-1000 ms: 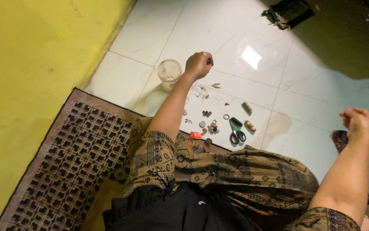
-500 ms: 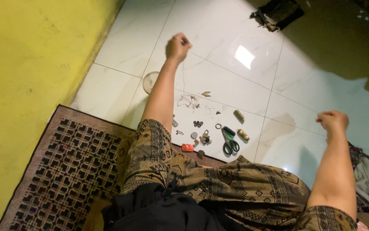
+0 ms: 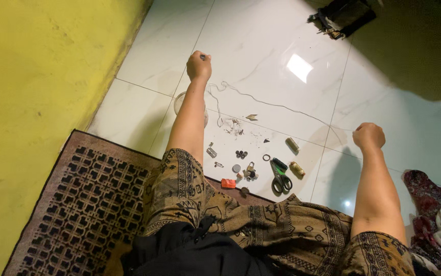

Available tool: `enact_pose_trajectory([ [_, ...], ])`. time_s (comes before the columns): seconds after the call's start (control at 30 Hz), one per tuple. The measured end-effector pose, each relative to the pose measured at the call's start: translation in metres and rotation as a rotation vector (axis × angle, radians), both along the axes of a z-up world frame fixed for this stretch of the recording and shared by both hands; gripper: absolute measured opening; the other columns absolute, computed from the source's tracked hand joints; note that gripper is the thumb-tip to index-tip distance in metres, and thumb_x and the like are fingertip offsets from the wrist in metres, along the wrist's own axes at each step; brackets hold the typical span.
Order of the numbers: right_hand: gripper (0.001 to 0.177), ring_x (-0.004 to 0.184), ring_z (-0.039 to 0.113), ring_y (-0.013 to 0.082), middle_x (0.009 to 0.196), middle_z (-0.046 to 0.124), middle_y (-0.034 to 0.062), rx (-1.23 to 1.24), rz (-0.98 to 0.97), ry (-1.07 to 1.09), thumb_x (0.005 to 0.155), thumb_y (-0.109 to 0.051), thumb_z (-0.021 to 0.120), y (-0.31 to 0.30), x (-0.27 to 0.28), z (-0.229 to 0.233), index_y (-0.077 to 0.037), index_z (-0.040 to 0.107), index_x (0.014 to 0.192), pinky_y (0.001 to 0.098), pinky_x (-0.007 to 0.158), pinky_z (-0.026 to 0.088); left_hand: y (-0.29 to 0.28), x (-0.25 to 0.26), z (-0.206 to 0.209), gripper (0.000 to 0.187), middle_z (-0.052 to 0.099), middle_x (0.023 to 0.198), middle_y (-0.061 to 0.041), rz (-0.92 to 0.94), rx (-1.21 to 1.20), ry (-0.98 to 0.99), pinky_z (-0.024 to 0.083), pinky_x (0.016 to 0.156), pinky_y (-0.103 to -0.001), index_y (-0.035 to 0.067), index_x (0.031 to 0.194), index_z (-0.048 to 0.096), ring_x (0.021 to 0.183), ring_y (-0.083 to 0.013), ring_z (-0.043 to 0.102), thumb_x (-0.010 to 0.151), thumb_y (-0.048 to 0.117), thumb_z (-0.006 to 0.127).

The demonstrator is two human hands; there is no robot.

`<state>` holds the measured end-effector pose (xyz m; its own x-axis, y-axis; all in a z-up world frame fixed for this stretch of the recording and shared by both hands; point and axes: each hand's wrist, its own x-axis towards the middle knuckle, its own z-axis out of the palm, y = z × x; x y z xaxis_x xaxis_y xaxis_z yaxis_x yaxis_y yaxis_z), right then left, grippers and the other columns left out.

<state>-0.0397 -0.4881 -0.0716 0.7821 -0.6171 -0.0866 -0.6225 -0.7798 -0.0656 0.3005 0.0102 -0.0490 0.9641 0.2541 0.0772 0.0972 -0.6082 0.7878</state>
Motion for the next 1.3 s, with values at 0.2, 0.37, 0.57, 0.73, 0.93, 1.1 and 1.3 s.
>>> enact_pose_trajectory([
  [0.2,0.023,0.100,0.073,0.0383,0.111,0.078,0.0185,-0.116,0.122,0.262,0.090,-0.011,0.065,0.009,-0.004,0.004,-0.013,0.083,0.103,0.0469,0.078,0.062,0.006,-0.008,0.027,0.015,0.073,0.093,-0.008,-0.065,-0.332,-0.163,0.056,0.074,-0.035,0.008,0.101,0.068,0.083,-0.0205,0.070,0.090,0.018,0.068],
  [0.37,0.026,0.102,0.069,0.0400,0.119,0.070,0.0193,-0.054,0.110,0.120,0.087,-0.016,0.071,0.012,-0.010,0.012,-0.013,0.080,0.110,0.0484,0.083,0.059,-0.005,-0.049,0.102,0.026,0.069,0.097,-0.009,-0.346,-0.778,-0.021,0.054,0.068,-0.027,0.006,0.122,0.062,0.081,-0.0152,0.065,0.099,0.014,0.053],
  [0.57,0.022,0.101,0.070,0.0325,0.123,0.068,0.0160,0.212,0.221,-0.304,0.094,-0.019,0.074,0.071,0.003,0.089,-0.011,0.077,0.115,0.0438,0.089,0.057,-0.017,-0.146,0.201,0.037,0.067,0.119,-0.016,-0.733,-1.041,0.024,0.059,0.089,-0.032,0.004,0.134,0.054,0.105,-0.0223,0.070,0.099,-0.002,0.045],
  [0.73,0.022,0.098,0.070,0.0258,0.125,0.068,0.0159,0.606,0.372,-0.517,0.100,-0.015,0.069,0.180,-0.011,0.198,-0.005,0.070,0.120,0.0346,0.086,0.061,-0.024,-0.216,0.242,0.037,0.063,0.125,-0.022,-0.888,-1.188,0.095,0.061,0.100,-0.041,0.000,0.139,0.048,0.115,-0.0312,0.067,0.102,-0.005,0.045],
  [0.93,0.047,0.098,0.070,0.0237,0.131,0.064,0.0162,1.291,0.635,-0.728,0.097,-0.014,0.064,0.279,-0.037,0.259,-0.002,0.052,0.140,0.0380,0.082,0.062,-0.031,-0.286,0.250,0.039,0.060,0.128,-0.023,-0.944,-1.300,0.062,0.059,0.105,-0.041,-0.001,0.140,0.047,0.118,-0.0305,0.065,0.102,-0.006,0.049],
  [1.1,0.027,0.078,0.066,0.0176,0.100,0.066,0.0092,1.541,0.572,-0.492,0.096,-0.013,0.061,0.317,-0.052,0.231,0.000,0.061,0.120,0.0326,0.069,0.061,-0.032,-0.320,0.235,0.045,0.062,0.123,-0.022,-0.874,-1.290,0.016,0.061,0.102,-0.041,-0.001,0.136,0.049,0.113,-0.0297,0.069,0.094,-0.006,0.063],
  [1.3,0.023,0.059,0.045,0.0121,0.067,0.053,0.0035,1.411,0.388,-0.568,0.105,-0.016,0.058,0.262,-0.088,0.207,0.002,0.072,0.102,0.0260,0.055,0.043,-0.005,-0.312,0.178,0.046,0.067,0.110,-0.017,-0.607,-1.190,-0.116,0.061,0.094,-0.041,-0.005,0.134,0.057,0.105,-0.0272,0.070,0.091,-0.004,0.073],
])
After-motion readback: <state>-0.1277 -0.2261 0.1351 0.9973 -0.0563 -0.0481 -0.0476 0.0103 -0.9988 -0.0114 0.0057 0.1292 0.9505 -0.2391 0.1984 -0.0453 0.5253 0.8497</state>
